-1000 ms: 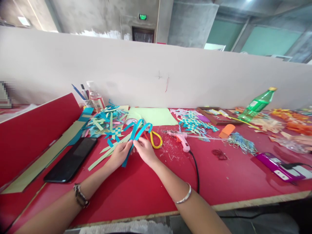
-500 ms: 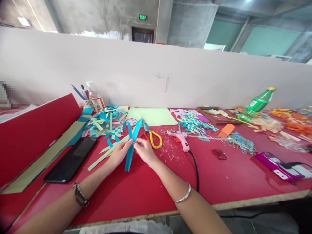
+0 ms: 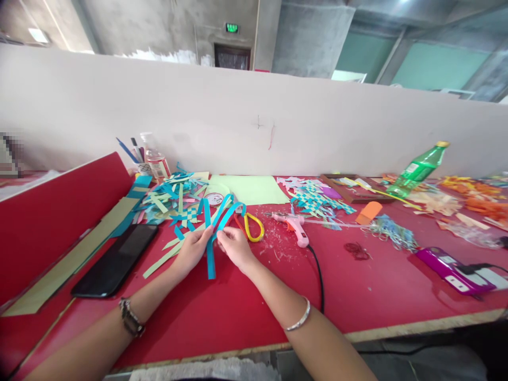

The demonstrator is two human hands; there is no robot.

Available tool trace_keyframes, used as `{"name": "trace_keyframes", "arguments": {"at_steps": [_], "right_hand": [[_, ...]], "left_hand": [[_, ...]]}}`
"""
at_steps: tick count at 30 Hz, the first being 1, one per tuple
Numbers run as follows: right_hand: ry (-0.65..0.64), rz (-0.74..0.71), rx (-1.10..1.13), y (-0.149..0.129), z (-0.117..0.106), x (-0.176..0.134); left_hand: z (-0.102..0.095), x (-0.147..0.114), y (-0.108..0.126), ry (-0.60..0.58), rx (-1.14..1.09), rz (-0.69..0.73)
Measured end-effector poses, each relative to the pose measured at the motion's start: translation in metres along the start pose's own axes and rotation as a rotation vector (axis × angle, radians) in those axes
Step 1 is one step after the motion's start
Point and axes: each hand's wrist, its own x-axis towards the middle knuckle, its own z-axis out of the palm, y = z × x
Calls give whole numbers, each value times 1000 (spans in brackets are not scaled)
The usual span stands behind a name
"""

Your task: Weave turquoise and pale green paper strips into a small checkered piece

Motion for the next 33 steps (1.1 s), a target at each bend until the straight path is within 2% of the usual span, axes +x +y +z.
{"name": "trace_keyframes", "arguments": {"at_steps": [4,10,16,20,22,28,33], "right_hand": [[33,-13,11,1,-2,2],[-14,-6,2,0,-1,1],[1,-11,10,1,1,0],[52,-33,28,-1,0,1],[50,-40,31,-3,-1,1],[-16,-58,18,-2,0,0],[16,-64,37,3,0,2]], "left_hand": [[1,0,-3,-110,-1,45],[1,-2,-2,-65,52,91],[2,-1,1,15,11,-2],[2,-2,1,-129,-36,14],[2,-3,2,-154,-30,28],[1,-4,2,-92,6,38],[1,-1,-3,-27,-32,22]]}}
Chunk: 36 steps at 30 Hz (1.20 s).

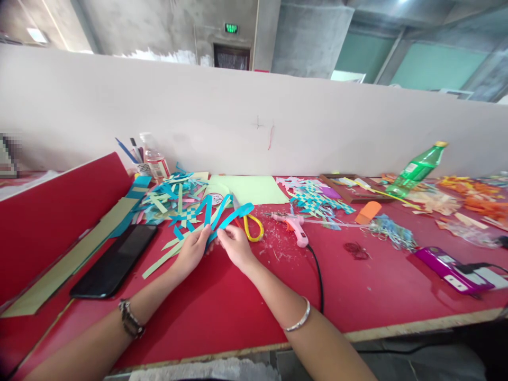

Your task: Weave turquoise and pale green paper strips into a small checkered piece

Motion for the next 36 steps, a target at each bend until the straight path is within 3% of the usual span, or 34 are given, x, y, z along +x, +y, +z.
{"name": "trace_keyframes", "arguments": {"at_steps": [6,11,15,20,26,31,36], "right_hand": [[78,-27,23,-2,-2,1],[-51,-54,-24,-8,1,-2],[-69,-45,-28,-9,2,-4],[27,-33,-52,-4,0,-2],[116,-48,-41,-5,-3,0],[-73,-66,-59,-8,-1,-2],[-73,-76,-85,-9,1,-4]], "left_hand": [[0,-1,0,-159,-16,28],[0,-4,4,-126,-10,19],[1,-4,6,-108,-32,-6],[0,-1,5,-75,-132,-32],[0,-2,6,-223,-105,-32],[0,-6,10,-175,-59,7],[1,-6,11,-134,-48,-11]]}}
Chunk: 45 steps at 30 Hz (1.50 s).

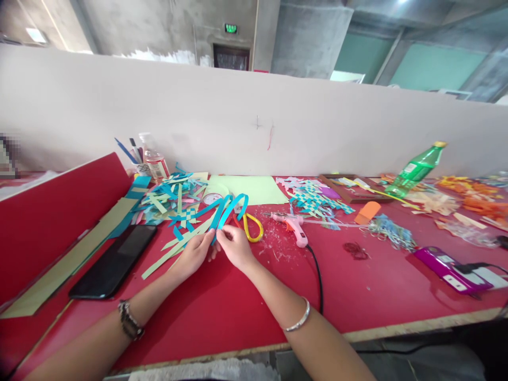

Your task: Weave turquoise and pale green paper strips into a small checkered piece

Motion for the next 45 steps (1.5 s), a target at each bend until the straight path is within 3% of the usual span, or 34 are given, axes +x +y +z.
{"name": "trace_keyframes", "arguments": {"at_steps": [4,9,19,31,37,45], "right_hand": [[12,23,22,1,0,0],[108,55,40,9,-2,2],[30,102,53,7,-3,3],[-6,105,336,0,-10,5],[31,138,306,-1,-15,9],[5,207,235,0,-19,14]], "left_hand": [[1,2,0,6,-66,-37],[-3,5,-3,102,-140,-59],[-4,2,-2,10,85,61],[0,-12,8,-341,227,153],[-20,-37,23,-453,454,199],[-56,-83,9,-401,692,138]]}}
